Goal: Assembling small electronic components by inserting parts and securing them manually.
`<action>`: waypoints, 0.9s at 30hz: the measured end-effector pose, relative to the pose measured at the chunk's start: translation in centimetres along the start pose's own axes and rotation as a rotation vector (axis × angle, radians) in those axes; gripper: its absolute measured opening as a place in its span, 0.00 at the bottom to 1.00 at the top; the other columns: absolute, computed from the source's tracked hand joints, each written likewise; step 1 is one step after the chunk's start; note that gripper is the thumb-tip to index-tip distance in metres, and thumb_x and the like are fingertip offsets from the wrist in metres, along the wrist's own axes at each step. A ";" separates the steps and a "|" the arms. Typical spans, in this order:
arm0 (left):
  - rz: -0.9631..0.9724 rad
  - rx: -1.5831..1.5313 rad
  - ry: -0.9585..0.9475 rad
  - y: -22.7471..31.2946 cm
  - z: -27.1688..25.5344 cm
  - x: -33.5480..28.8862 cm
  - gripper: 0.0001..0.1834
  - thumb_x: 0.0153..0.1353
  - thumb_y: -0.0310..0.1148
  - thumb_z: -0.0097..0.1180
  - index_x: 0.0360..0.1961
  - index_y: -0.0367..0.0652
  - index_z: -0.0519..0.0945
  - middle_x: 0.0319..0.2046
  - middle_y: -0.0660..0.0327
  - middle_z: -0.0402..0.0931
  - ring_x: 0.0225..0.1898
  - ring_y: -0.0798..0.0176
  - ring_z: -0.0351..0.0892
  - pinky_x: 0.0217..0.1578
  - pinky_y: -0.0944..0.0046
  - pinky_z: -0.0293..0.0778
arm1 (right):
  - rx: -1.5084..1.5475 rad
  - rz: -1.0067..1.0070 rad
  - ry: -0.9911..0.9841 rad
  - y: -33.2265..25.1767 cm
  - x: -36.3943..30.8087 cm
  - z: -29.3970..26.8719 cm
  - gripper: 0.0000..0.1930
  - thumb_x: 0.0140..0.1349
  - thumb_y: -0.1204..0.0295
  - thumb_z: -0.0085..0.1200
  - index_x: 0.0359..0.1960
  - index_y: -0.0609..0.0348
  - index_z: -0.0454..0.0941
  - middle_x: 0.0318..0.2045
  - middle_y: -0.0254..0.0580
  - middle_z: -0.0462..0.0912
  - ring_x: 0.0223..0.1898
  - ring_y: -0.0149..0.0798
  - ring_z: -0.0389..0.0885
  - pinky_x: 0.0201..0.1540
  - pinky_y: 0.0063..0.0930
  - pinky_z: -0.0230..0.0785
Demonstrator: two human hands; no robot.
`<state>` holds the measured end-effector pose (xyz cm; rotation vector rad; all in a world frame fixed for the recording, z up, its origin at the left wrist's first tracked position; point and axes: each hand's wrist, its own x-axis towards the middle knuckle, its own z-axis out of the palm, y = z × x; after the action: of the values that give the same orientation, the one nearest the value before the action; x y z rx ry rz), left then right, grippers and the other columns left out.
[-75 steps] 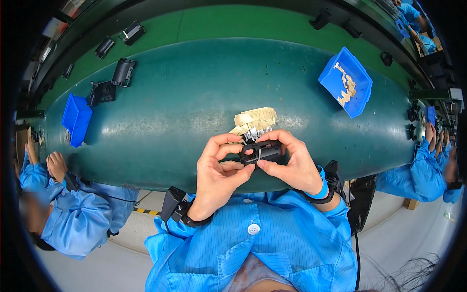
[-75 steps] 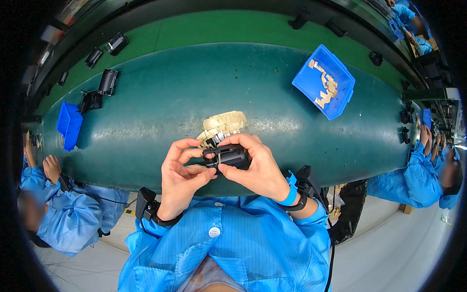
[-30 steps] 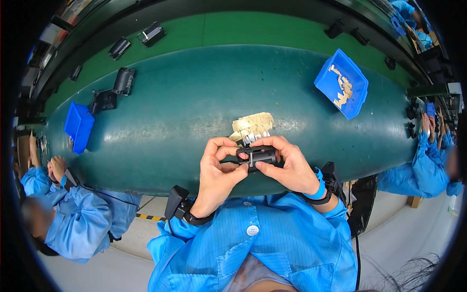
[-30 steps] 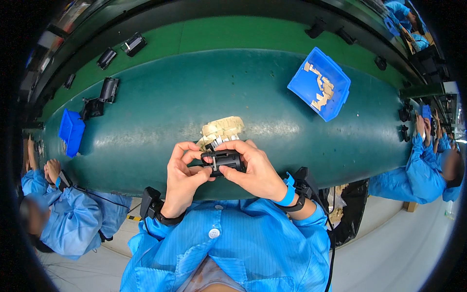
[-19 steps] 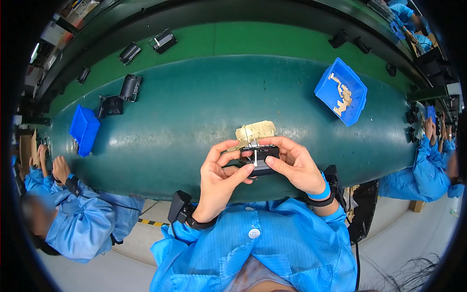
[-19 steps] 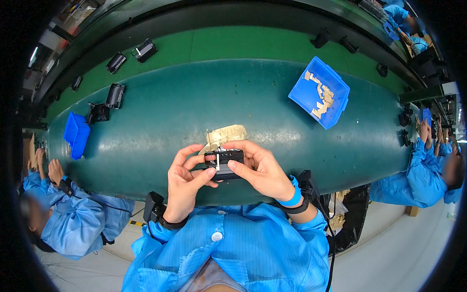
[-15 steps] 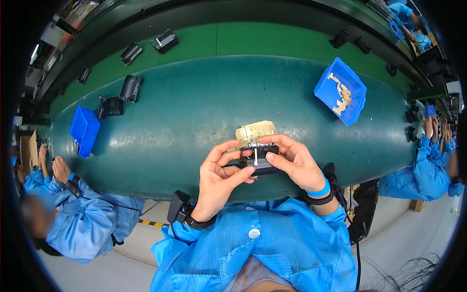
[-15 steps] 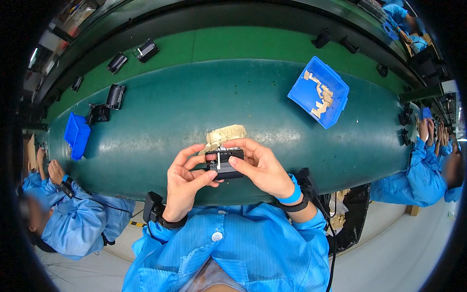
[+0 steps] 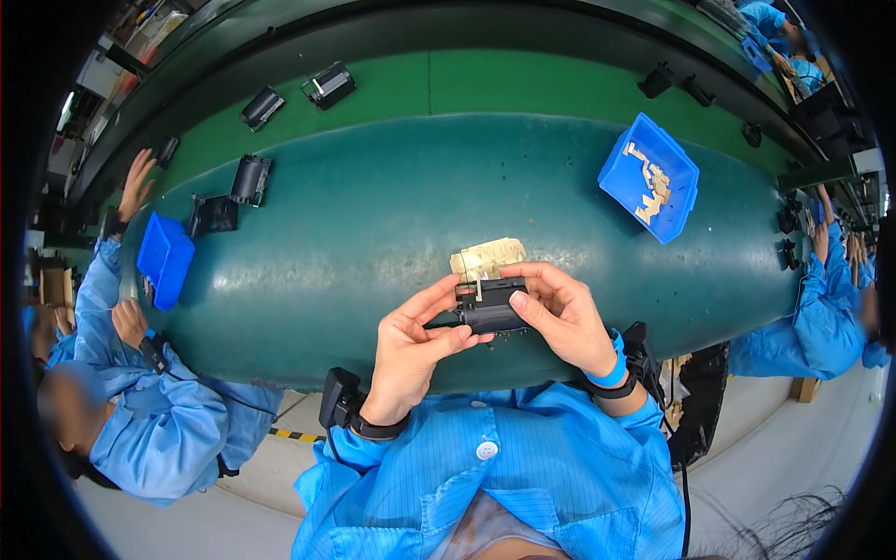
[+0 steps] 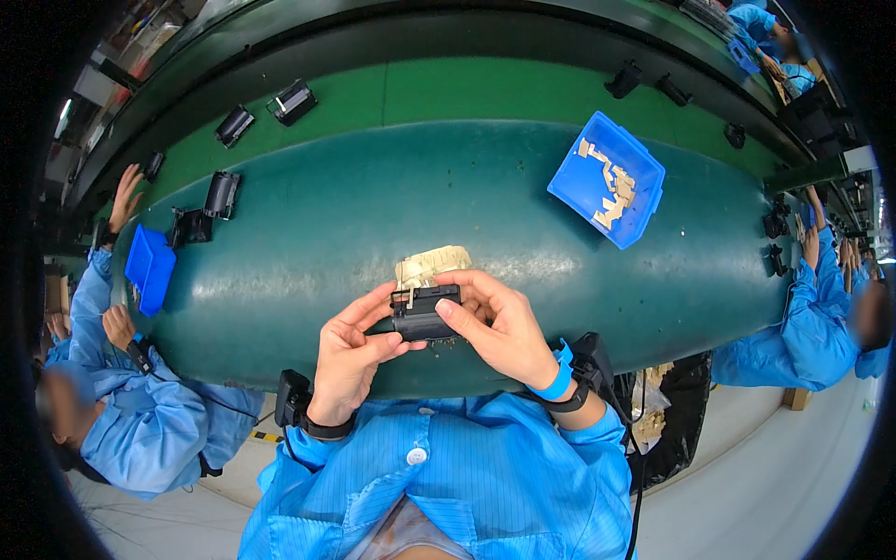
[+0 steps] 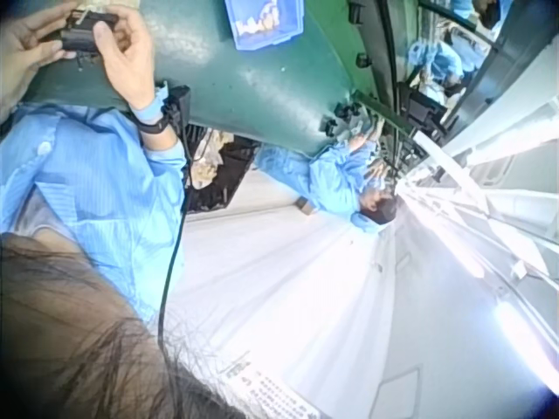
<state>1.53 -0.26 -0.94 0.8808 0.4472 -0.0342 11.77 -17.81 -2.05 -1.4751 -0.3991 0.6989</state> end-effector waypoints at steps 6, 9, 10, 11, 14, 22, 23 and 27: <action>0.083 0.040 0.029 -0.1 0.4 -0.4 0.32 0.52 0.10 0.53 0.60 0.30 0.64 0.53 0.43 0.70 0.41 0.54 0.82 0.43 0.62 0.82 | -0.237 -0.012 0.042 -2.8 -0.2 1.6 0.24 0.52 0.70 0.66 0.50 0.64 0.72 0.38 0.43 0.83 0.39 0.30 0.82 0.38 0.25 0.76; 0.143 0.130 0.031 0.0 0.4 -0.4 0.32 0.53 0.10 0.52 0.61 0.29 0.63 0.56 0.44 0.68 0.42 0.55 0.82 0.44 0.64 0.81 | -0.503 -0.086 0.061 -3.4 0.1 1.9 0.26 0.50 0.67 0.67 0.50 0.62 0.73 0.34 0.47 0.82 0.33 0.36 0.83 0.33 0.28 0.75; 0.141 0.123 0.036 0.1 0.3 -0.4 0.32 0.53 0.09 0.52 0.61 0.29 0.63 0.55 0.44 0.68 0.42 0.56 0.82 0.44 0.64 0.81 | -0.505 -0.091 0.063 -3.3 0.3 1.6 0.26 0.50 0.67 0.67 0.50 0.62 0.73 0.34 0.47 0.82 0.33 0.36 0.83 0.33 0.28 0.75; 0.145 0.119 0.041 0.3 0.3 -0.3 0.32 0.52 0.09 0.52 0.61 0.29 0.63 0.55 0.45 0.68 0.42 0.57 0.82 0.44 0.64 0.81 | -0.485 -0.008 -0.003 -3.4 0.4 1.3 0.27 0.50 0.67 0.67 0.51 0.62 0.72 0.35 0.48 0.82 0.31 0.36 0.83 0.32 0.29 0.74; 0.148 0.164 0.046 0.5 -0.2 -0.4 0.32 0.53 0.09 0.52 0.61 0.29 0.63 0.56 0.45 0.67 0.41 0.58 0.82 0.44 0.64 0.81 | -0.481 0.034 -0.115 -3.5 0.9 0.6 0.29 0.50 0.67 0.67 0.53 0.61 0.71 0.33 0.46 0.82 0.27 0.33 0.80 0.31 0.27 0.72; 0.444 0.361 -0.055 6.0 -4.4 8.5 0.28 0.57 0.17 0.55 0.60 0.37 0.68 0.55 0.48 0.69 0.39 0.64 0.81 0.37 0.67 0.79 | -0.742 -0.549 -0.049 -4.1 11.5 0.7 0.29 0.50 0.75 0.64 0.54 0.59 0.65 0.37 0.53 0.79 0.30 0.46 0.80 0.35 0.35 0.72; 0.556 0.645 0.106 7.2 -6.1 10.4 0.22 0.57 0.19 0.55 0.55 0.36 0.72 0.53 0.51 0.73 0.37 0.64 0.82 0.36 0.68 0.79 | -0.806 -0.559 0.047 -4.2 13.9 0.8 0.29 0.51 0.76 0.63 0.54 0.58 0.65 0.38 0.54 0.78 0.32 0.48 0.79 0.36 0.35 0.72; 1.102 1.270 0.614 12.1 -10.3 15.9 0.08 0.54 0.21 0.57 0.37 0.37 0.80 0.37 0.56 0.78 0.33 0.55 0.77 0.35 0.60 0.73 | -0.860 -0.595 0.302 -2.8 21.1 -1.0 0.29 0.51 0.78 0.61 0.56 0.55 0.65 0.40 0.56 0.77 0.41 0.57 0.76 0.43 0.43 0.70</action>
<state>14.73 17.66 -3.91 2.3193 0.4250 1.0985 28.61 -4.85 -2.93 -2.0757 -0.9216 -0.2264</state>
